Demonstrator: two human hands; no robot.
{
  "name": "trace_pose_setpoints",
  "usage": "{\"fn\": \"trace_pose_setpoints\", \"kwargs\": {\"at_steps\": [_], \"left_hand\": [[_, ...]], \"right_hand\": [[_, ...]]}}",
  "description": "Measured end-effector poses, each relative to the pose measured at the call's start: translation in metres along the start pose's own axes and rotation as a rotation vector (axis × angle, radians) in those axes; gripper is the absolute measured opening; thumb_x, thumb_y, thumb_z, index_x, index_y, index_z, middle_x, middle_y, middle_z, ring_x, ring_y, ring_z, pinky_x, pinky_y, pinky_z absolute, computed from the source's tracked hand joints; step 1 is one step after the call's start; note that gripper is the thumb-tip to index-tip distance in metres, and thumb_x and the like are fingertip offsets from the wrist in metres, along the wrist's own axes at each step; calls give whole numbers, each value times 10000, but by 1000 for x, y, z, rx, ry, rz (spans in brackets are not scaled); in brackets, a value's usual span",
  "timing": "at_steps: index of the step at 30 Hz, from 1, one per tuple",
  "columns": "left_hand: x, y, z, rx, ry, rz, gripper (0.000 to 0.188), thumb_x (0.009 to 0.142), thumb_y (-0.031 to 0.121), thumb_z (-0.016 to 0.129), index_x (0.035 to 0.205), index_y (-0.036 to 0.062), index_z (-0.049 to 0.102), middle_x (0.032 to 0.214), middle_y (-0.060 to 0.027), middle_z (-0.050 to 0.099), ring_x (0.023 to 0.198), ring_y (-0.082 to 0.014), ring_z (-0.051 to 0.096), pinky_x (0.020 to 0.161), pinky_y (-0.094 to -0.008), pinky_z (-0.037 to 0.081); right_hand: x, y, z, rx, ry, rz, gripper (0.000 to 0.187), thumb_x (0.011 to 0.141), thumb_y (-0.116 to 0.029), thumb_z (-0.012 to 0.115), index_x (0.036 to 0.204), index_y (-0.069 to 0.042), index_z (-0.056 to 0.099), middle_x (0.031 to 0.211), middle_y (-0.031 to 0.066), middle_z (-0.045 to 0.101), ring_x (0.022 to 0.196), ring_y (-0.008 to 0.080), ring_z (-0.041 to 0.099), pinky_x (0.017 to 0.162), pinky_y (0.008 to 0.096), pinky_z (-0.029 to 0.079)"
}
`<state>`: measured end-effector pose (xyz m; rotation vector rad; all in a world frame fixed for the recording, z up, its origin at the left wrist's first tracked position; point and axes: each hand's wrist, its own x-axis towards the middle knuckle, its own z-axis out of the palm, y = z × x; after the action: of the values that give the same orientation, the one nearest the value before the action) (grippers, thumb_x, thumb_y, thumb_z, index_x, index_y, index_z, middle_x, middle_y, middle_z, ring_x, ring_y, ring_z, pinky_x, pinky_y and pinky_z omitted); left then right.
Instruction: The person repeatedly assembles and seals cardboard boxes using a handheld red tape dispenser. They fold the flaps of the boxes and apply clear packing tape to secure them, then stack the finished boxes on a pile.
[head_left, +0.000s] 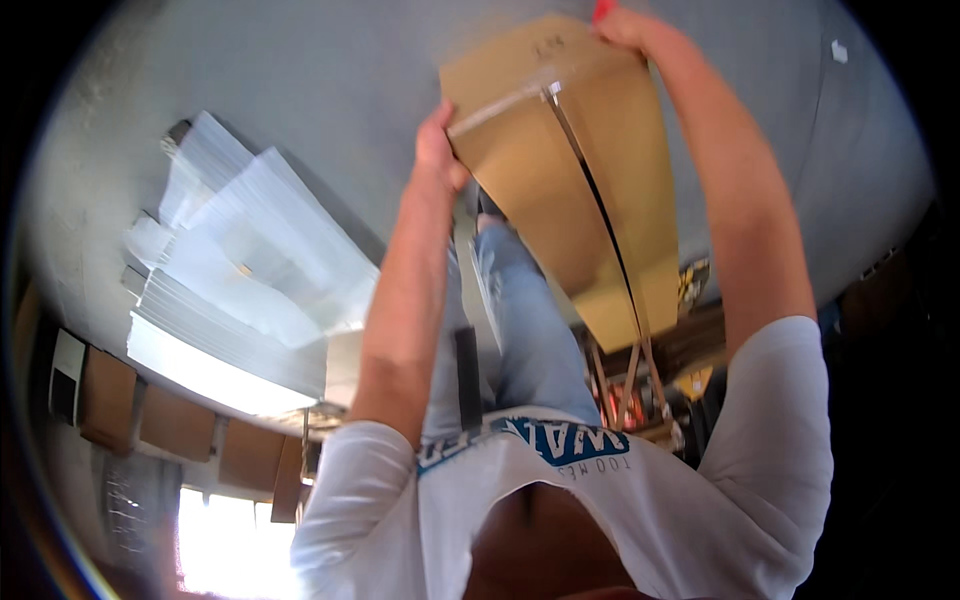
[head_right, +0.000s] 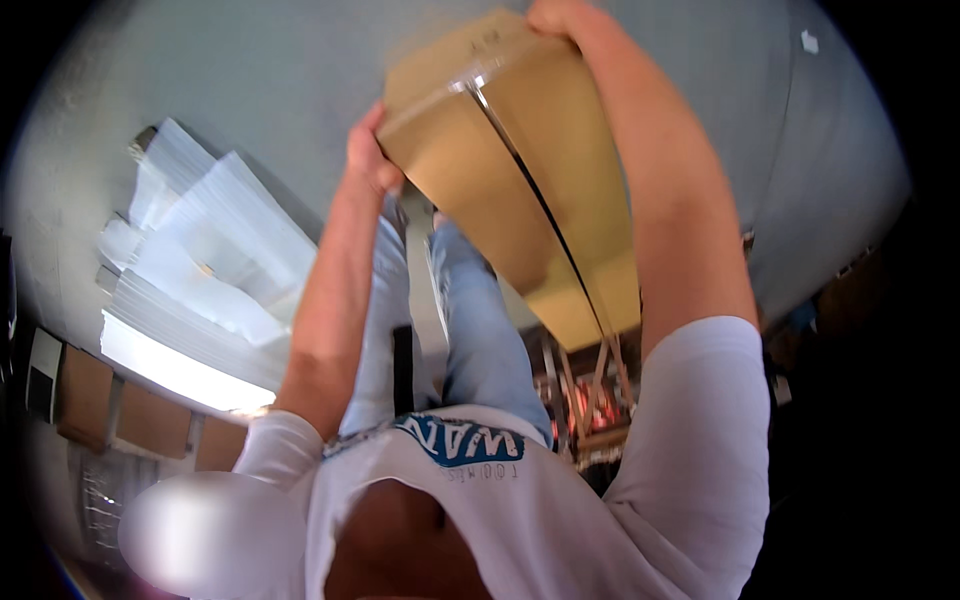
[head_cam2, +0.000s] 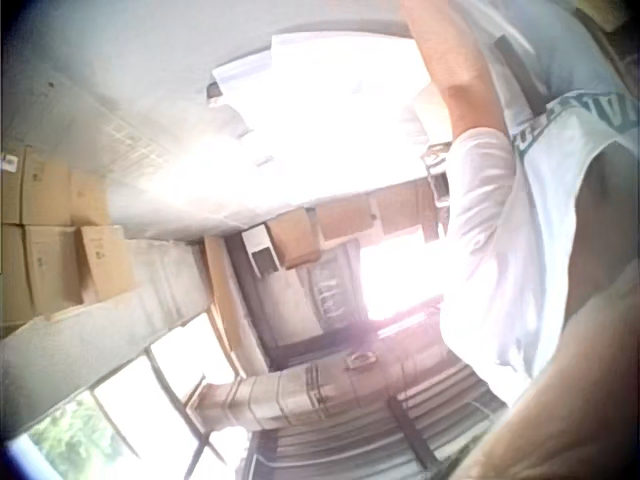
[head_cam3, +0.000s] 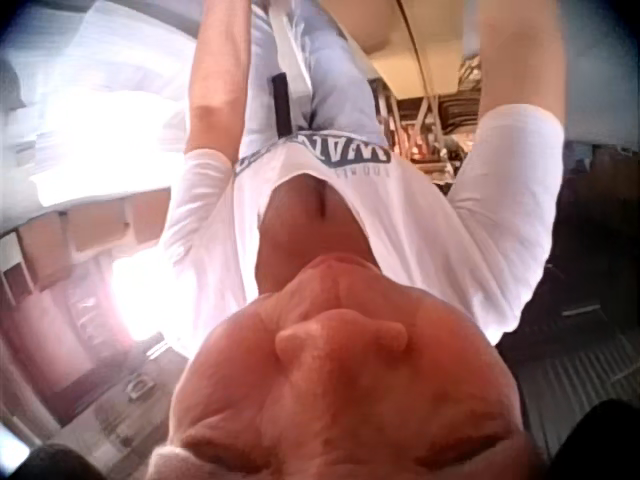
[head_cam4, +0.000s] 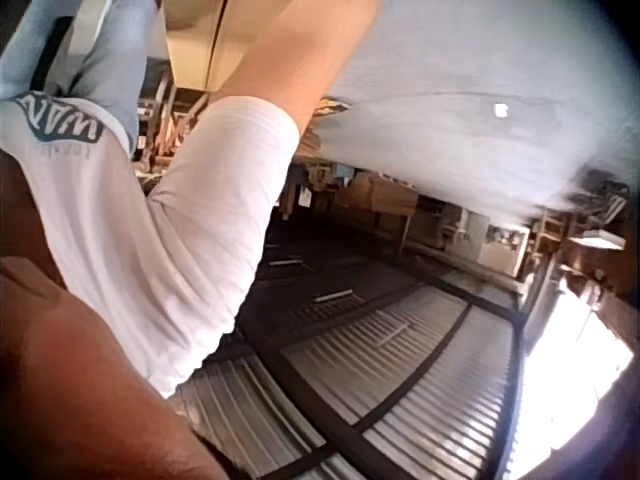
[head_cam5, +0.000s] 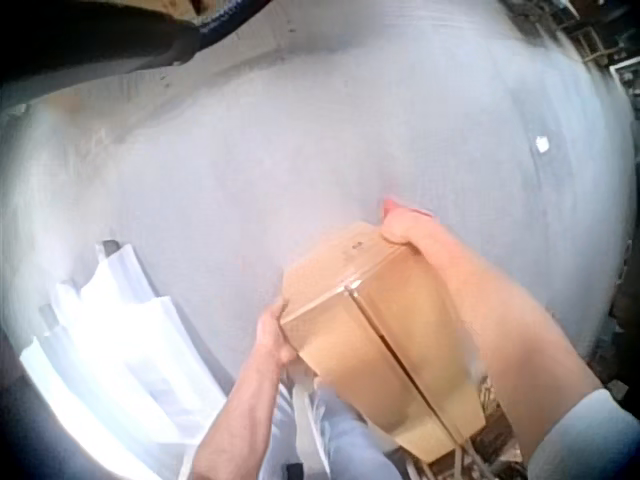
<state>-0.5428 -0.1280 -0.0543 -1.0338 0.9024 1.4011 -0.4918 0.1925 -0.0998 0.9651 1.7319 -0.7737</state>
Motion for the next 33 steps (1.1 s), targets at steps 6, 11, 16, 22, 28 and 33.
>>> {"fn": "trace_pose_setpoints", "kwargs": {"at_steps": [6, 11, 16, 22, 28, 33], "left_hand": [[-69, -64, 35, -161, -267, -275, 779, 914, 706, 368, 1449, 141, 390, 1480, -85, 421, 1353, -305, 400, 1100, -491, 348], [-169, -131, 26, -162, 69, -116, 643, 969, 564, 443, 1413, 98, 436, 1410, -90, 513, 1273, -296, 501, 1069, -462, 393], [-264, -123, 98, 295, 70, 138, 589, 926, 427, 589, 1246, -66, 545, 1188, -162, 630, 1065, -260, 616, 874, -402, 505], [-475, -22, 133, 363, -320, 452, 423, 965, 296, 576, 1239, -25, 543, 1158, -130, 636, 1049, -219, 607, 902, -361, 480], [-634, 5, 133, 284, -552, 1114, 448, 1011, 239, 512, 1369, 4, 378, 1298, -122, 518, 1189, -189, 481, 1030, -318, 368], [-714, 46, 112, 353, -507, 1776, 569, 997, 180, 518, 1457, -27, 254, 1404, -150, 406, 1275, -226, 405, 1071, -338, 315]], "right_hand": [[-17, 193, 41, 305, 308, -264, 753, 832, -398, 703, 1421, -37, 403, 1338, 159, 560, 1212, 272, 532, 1023, 395, 421], [-209, 108, 5, 468, 75, 129, 619, 743, -542, 737, 947, 42, 718, 893, 126, 708, 799, 192, 654, 718, 353, 523], [-378, 111, -69, 517, 547, -146, 435, 804, -436, 678, 932, -25, 740, 772, 117, 710, 728, 173, 675, 690, 337, 518], [-616, -7, -124, 578, 868, -400, 434, 841, -379, 672, 925, 44, 723, 753, 61, 694, 709, 111, 625, 664, 297, 499], [-746, -102, -164, 593, 1059, -934, 401, 922, -317, 622, 1084, 43, 694, 922, 55, 702, 836, 87, 608, 750, 250, 483], [-816, -195, -177, 663, 1209, -1395, 402, 953, -296, 585, 1150, 44, 666, 1010, 67, 689, 920, 101, 599, 831, 239, 455]]}}
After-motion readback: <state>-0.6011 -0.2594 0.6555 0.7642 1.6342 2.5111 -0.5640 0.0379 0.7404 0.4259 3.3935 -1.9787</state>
